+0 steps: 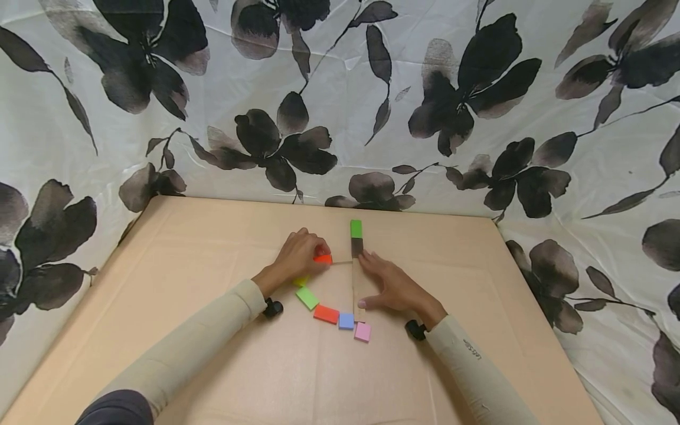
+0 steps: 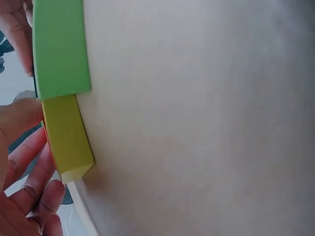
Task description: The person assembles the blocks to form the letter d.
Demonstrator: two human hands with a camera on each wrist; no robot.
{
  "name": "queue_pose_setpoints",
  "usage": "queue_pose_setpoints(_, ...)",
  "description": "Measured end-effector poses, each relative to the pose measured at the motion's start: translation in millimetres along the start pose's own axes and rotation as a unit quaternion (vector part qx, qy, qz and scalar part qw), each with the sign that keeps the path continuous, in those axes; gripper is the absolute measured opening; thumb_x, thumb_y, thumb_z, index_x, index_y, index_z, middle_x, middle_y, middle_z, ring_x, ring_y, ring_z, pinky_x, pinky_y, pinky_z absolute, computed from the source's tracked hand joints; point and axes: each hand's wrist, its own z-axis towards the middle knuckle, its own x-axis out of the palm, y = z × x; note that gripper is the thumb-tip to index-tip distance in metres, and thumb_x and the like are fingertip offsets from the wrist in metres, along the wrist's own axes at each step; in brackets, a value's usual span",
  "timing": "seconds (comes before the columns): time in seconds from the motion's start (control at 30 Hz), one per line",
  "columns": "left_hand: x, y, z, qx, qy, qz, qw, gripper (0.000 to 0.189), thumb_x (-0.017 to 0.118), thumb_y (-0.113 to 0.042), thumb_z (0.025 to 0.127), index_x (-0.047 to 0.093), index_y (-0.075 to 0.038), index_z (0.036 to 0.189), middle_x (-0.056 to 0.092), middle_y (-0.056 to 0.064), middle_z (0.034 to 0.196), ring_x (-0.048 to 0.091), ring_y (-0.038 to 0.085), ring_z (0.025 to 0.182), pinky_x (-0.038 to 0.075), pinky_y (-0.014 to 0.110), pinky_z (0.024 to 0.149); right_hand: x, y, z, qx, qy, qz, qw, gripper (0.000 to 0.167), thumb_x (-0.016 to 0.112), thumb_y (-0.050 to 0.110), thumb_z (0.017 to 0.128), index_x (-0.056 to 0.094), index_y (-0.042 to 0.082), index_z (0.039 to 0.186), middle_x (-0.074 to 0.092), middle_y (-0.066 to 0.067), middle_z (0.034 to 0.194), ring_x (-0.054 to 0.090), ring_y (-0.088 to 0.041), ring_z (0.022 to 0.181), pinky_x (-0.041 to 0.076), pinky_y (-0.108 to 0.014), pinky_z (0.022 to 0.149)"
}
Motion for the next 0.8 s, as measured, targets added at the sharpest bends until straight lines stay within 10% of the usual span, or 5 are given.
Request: queue_pose_setpoints(0.8, -0.1, -0.1, -1.9, -0.003, -0.007, -0.009, 0.9999, 0.024, 0.091, -0.029, 0.083, 0.081, -0.016, 0.1, 0.068, -0.002, 0.081, 0.049, 0.019, 0.085, 0.036, 0.036, 0.082, -0.3, 2.4, -0.1, 0.001, -0.001, 0.0, 1.0, 0.112, 0.09, 0.049, 0.081, 0.028, 0.015, 0.168, 0.019, -0.005, 0.179, 0.013, -0.032, 0.167, 0.021, -0.059, 0.13)
